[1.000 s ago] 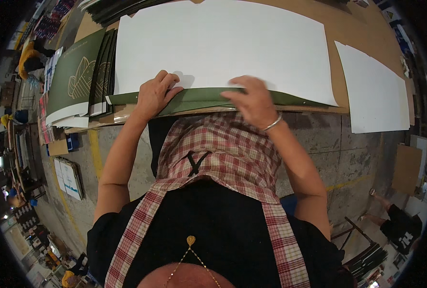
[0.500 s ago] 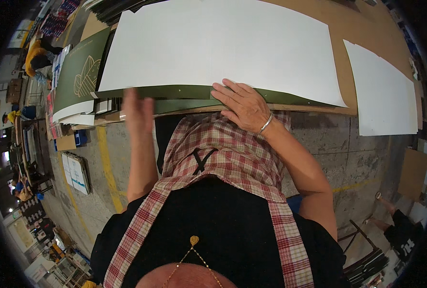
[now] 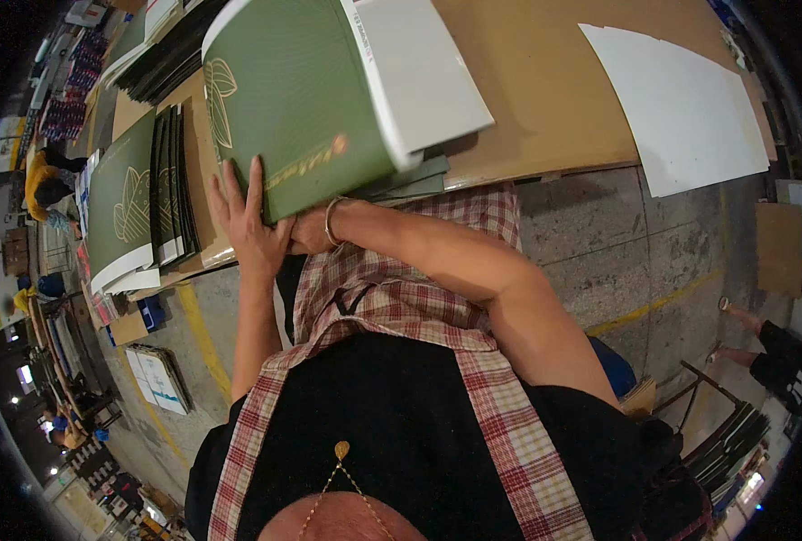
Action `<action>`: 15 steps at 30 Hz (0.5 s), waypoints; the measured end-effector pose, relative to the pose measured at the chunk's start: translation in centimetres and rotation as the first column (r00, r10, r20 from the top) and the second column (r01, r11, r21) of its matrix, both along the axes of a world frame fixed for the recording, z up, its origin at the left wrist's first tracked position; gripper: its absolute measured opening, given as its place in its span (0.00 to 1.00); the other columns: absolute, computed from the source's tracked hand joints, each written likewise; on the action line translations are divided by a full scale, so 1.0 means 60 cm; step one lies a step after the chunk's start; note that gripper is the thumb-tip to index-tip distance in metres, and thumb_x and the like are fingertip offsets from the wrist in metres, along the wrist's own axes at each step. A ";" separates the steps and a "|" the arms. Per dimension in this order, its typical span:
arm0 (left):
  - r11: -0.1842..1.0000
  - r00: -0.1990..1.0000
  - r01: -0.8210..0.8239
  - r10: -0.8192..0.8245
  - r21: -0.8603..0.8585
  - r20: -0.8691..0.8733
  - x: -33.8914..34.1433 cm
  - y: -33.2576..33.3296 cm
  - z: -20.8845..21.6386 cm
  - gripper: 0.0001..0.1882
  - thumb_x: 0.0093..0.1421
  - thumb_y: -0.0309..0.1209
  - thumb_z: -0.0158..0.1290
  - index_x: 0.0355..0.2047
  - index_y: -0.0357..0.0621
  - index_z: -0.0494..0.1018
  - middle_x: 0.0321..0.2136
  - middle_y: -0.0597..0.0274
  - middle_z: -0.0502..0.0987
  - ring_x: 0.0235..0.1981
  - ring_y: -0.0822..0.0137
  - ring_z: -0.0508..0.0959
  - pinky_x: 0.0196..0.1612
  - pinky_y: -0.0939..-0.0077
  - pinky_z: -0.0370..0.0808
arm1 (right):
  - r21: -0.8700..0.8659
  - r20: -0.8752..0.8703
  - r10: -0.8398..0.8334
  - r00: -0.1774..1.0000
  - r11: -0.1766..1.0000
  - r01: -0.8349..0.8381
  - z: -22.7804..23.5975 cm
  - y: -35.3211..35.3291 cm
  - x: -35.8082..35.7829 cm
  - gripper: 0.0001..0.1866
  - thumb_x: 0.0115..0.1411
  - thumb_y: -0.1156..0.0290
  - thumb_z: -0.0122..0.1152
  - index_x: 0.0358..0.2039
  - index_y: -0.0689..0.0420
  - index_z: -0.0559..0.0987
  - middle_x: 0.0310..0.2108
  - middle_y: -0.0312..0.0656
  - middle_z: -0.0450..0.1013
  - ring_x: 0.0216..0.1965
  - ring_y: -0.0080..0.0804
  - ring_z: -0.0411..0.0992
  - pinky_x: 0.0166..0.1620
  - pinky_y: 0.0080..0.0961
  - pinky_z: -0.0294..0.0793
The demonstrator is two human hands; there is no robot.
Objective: Folding and assembling green and white paper folders at a work table.
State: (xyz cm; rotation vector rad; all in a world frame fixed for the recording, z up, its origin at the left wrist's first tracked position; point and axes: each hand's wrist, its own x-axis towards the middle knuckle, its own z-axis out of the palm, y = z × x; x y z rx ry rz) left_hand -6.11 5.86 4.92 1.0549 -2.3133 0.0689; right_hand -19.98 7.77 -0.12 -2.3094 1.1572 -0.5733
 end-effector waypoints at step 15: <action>0.938 0.961 -0.059 -0.040 0.343 0.275 -0.009 -0.022 -0.029 0.48 0.51 0.28 0.65 0.69 0.77 0.56 0.71 0.51 0.53 0.69 0.40 0.55 0.69 0.42 0.53 | 0.124 -0.411 -0.382 0.828 0.876 0.466 0.050 0.155 -0.222 0.28 0.63 0.56 0.59 0.58 0.60 0.72 0.56 0.53 0.71 0.57 0.49 0.70 0.63 0.40 0.66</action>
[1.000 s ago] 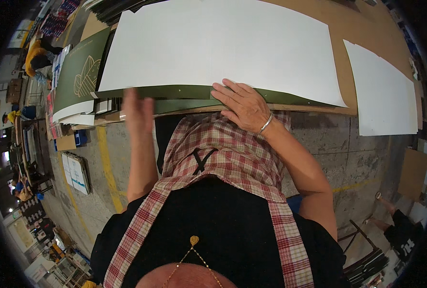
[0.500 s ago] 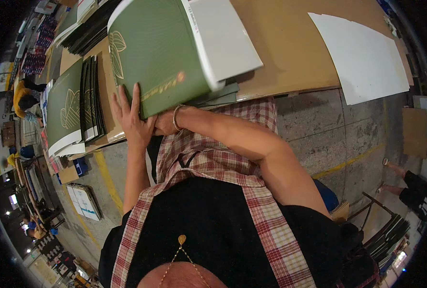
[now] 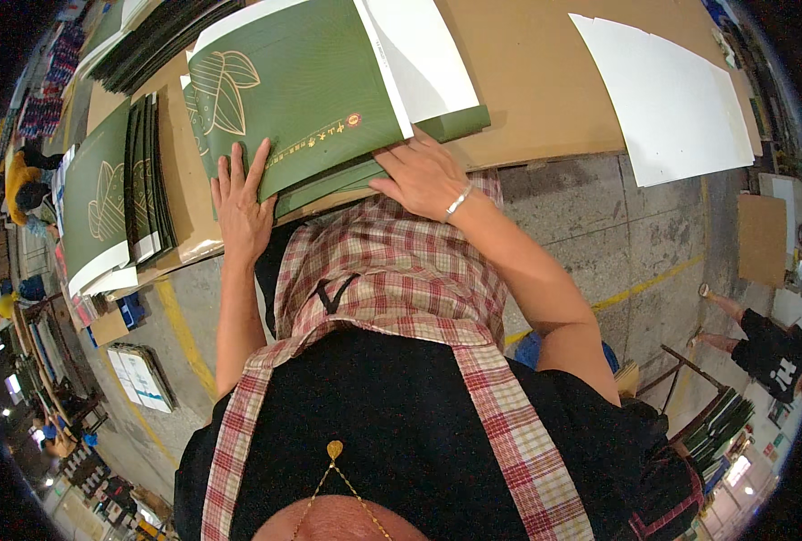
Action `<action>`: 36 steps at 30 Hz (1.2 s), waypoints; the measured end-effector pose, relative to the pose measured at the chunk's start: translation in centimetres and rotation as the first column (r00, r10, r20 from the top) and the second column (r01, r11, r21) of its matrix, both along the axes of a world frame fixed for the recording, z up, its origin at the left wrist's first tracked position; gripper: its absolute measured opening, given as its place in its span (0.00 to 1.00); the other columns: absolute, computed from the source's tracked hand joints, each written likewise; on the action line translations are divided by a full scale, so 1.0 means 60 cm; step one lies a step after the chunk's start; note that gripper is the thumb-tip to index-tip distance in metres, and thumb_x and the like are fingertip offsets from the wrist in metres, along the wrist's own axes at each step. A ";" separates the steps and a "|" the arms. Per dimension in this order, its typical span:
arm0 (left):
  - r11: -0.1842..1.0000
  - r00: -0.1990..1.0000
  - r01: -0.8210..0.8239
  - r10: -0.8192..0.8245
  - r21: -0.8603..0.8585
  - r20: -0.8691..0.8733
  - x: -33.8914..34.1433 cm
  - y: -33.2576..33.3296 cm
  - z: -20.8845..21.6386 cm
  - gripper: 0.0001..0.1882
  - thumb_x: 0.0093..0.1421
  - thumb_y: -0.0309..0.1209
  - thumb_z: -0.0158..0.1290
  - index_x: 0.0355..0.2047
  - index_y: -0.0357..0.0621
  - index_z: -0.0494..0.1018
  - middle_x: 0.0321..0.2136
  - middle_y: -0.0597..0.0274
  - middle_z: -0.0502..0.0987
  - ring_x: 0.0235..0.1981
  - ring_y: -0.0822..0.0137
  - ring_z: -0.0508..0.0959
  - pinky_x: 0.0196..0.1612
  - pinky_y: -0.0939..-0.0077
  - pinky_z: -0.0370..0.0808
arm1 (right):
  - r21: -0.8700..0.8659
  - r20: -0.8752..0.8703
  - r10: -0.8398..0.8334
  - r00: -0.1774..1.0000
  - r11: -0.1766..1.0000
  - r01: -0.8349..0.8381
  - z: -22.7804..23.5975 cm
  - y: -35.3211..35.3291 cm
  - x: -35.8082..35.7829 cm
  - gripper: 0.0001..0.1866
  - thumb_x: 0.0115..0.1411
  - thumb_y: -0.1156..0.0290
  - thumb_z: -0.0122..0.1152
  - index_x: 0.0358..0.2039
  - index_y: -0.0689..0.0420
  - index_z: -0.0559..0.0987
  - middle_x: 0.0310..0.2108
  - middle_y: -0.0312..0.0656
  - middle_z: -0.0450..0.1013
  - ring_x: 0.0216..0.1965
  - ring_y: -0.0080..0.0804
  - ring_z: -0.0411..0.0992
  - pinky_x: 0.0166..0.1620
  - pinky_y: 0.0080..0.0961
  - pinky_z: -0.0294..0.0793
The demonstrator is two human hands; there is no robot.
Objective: Folding and assembling green and white paper folders at a work table.
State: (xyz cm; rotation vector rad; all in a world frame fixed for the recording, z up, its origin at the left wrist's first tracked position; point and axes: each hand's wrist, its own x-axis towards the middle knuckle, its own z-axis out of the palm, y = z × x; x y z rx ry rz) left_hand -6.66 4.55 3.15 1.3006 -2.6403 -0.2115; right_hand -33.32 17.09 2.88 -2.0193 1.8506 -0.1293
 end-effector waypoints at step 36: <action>0.978 0.978 0.197 -0.202 -0.074 -0.060 -0.139 0.052 -0.006 0.46 0.48 0.31 0.64 0.68 0.65 0.59 0.64 0.37 0.58 0.63 0.32 0.59 0.64 0.36 0.56 | 0.017 0.763 -0.587 0.272 0.438 0.899 -0.058 0.053 0.010 0.07 0.58 0.78 0.65 0.33 0.65 0.75 0.30 0.40 0.76 0.23 0.23 0.74 0.26 0.21 0.73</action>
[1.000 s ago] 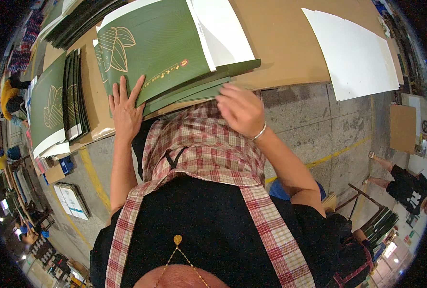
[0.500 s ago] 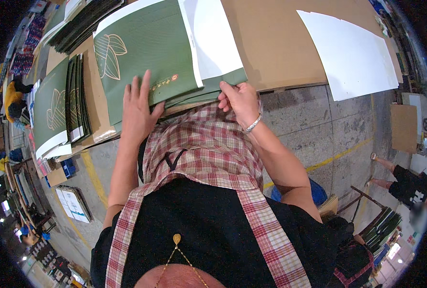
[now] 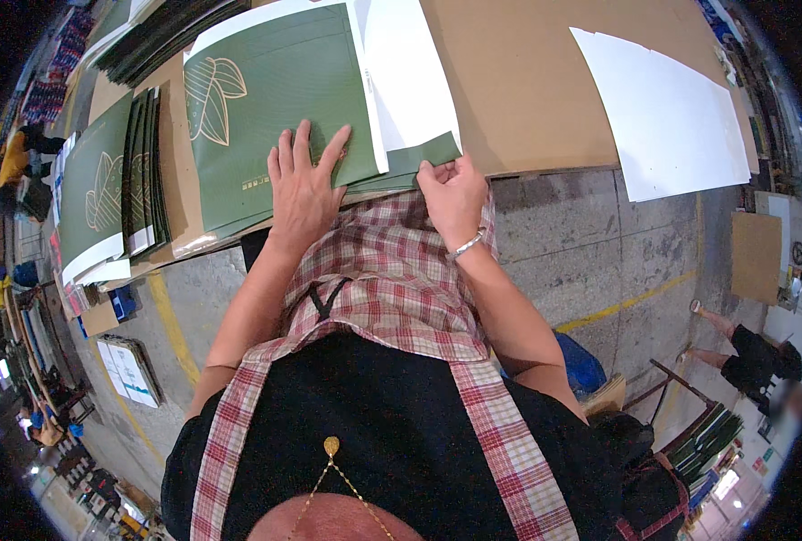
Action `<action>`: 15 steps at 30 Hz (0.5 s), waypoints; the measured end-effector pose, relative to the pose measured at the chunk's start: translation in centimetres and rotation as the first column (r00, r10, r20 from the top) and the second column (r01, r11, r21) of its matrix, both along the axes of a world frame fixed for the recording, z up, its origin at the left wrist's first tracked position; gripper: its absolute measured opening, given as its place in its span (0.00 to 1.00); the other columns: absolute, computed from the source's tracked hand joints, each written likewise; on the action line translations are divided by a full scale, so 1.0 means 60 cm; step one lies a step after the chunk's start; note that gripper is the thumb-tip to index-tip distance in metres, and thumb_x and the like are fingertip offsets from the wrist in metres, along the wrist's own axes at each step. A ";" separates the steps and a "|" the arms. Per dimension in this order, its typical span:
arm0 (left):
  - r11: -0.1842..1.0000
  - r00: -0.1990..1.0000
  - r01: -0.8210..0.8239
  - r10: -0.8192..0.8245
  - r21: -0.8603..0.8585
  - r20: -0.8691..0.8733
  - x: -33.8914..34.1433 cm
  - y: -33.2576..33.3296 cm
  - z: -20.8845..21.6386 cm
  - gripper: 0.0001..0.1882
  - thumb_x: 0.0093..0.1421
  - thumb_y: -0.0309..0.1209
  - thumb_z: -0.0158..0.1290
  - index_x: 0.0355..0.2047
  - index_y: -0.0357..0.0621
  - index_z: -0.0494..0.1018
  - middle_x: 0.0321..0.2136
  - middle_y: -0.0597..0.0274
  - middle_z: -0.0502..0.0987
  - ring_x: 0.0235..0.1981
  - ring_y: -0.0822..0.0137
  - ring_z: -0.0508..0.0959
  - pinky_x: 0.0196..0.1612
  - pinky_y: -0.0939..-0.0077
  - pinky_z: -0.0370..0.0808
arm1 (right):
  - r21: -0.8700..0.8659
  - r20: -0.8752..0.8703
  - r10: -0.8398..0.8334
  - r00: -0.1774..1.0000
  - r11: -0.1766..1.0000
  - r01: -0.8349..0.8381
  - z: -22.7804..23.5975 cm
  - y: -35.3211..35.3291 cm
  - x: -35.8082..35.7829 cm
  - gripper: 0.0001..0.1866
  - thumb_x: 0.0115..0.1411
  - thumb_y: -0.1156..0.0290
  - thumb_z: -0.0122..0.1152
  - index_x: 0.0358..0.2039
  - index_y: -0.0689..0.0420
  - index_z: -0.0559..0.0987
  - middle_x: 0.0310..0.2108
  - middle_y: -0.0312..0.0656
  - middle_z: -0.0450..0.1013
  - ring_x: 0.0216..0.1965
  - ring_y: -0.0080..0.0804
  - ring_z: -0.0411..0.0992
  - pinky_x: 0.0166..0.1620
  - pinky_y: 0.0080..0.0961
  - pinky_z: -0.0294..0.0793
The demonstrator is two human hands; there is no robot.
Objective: Folding and assembling green and white paper folders at a work table.
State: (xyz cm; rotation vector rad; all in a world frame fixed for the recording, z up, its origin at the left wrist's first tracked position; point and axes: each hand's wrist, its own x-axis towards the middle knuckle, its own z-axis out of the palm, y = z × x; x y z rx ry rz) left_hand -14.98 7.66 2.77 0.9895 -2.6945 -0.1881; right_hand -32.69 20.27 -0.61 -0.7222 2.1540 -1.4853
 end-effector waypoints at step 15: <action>0.975 0.875 0.036 0.077 0.221 -0.479 0.017 -0.012 -0.027 0.40 0.56 0.19 0.49 0.70 0.56 0.57 0.67 0.46 0.59 0.66 0.38 0.58 0.68 0.43 0.50 | -0.039 -0.658 0.433 0.616 0.797 -0.602 0.028 -0.072 -0.001 0.37 0.55 0.78 0.58 0.65 0.68 0.57 0.71 0.62 0.47 0.72 0.59 0.47 0.72 0.44 0.48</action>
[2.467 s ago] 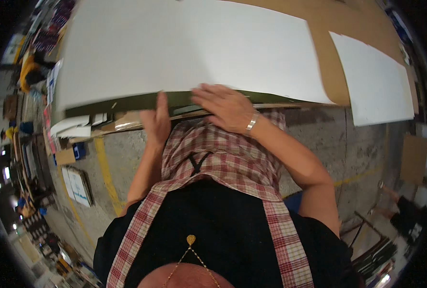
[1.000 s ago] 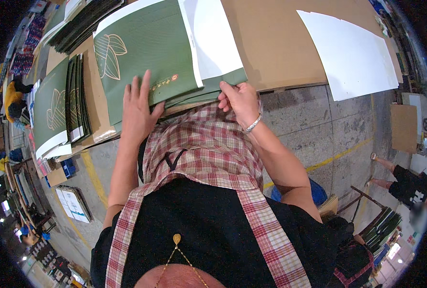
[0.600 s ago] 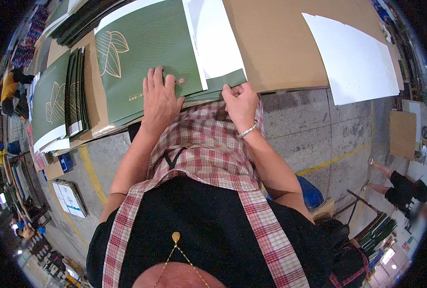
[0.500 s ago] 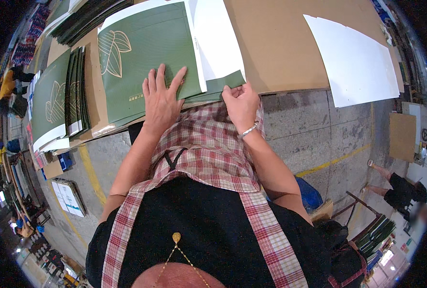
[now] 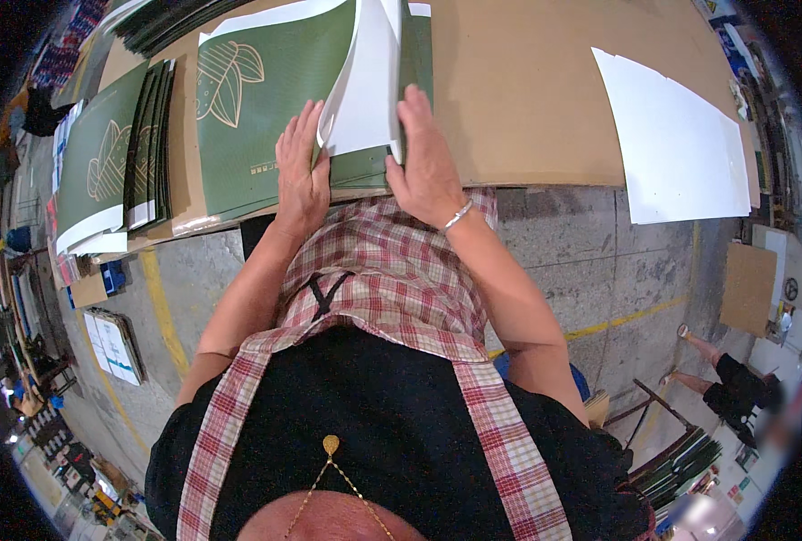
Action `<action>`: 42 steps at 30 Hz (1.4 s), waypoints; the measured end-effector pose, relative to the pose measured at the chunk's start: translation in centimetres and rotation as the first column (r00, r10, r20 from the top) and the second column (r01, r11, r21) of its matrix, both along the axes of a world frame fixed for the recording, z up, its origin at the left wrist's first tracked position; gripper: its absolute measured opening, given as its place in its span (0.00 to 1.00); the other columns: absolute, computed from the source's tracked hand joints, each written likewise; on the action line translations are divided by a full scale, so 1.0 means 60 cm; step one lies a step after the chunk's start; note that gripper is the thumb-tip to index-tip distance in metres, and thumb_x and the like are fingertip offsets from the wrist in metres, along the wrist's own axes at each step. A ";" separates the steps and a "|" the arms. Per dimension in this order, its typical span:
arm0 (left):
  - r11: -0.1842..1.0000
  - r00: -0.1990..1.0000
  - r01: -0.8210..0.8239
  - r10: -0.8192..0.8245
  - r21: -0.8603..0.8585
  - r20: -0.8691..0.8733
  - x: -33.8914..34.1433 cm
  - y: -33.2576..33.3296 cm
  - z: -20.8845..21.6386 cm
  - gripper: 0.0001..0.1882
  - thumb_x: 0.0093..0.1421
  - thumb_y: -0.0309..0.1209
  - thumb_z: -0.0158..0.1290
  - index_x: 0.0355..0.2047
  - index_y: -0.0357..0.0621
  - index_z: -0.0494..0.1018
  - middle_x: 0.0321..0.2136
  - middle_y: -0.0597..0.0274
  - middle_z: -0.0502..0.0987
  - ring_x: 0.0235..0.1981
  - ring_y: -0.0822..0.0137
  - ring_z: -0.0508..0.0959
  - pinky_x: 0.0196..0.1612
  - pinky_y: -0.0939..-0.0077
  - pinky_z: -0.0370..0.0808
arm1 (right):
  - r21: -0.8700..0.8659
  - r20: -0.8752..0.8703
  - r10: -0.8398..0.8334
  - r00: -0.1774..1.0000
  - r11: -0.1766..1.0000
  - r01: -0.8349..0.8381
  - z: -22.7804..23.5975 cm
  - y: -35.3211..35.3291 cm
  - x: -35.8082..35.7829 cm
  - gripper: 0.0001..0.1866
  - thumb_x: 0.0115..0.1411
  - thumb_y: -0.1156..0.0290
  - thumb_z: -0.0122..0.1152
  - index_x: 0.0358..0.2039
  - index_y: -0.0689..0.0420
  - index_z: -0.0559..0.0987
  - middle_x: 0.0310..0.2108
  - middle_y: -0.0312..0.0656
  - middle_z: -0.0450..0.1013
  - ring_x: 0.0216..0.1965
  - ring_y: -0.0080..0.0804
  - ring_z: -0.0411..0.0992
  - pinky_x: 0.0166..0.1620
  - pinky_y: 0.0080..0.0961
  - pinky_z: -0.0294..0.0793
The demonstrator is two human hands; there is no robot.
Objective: Folding and assembling green and white paper folders at a work table.
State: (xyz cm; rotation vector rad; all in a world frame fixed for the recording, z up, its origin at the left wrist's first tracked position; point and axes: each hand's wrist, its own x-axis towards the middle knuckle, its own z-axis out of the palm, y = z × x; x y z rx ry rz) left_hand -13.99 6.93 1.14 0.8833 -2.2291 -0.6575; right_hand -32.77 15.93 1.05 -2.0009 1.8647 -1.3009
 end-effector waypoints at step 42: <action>0.956 0.815 0.132 0.046 -0.261 0.578 -0.007 0.001 -0.012 0.35 0.61 0.32 0.52 0.68 0.75 0.59 0.70 0.50 0.52 0.66 0.26 0.52 0.59 0.17 0.51 | 0.159 -0.356 0.121 0.927 0.985 -0.068 -0.007 0.015 -0.016 0.31 0.63 0.74 0.52 0.68 0.55 0.64 0.72 0.52 0.49 0.71 0.58 0.51 0.69 0.47 0.56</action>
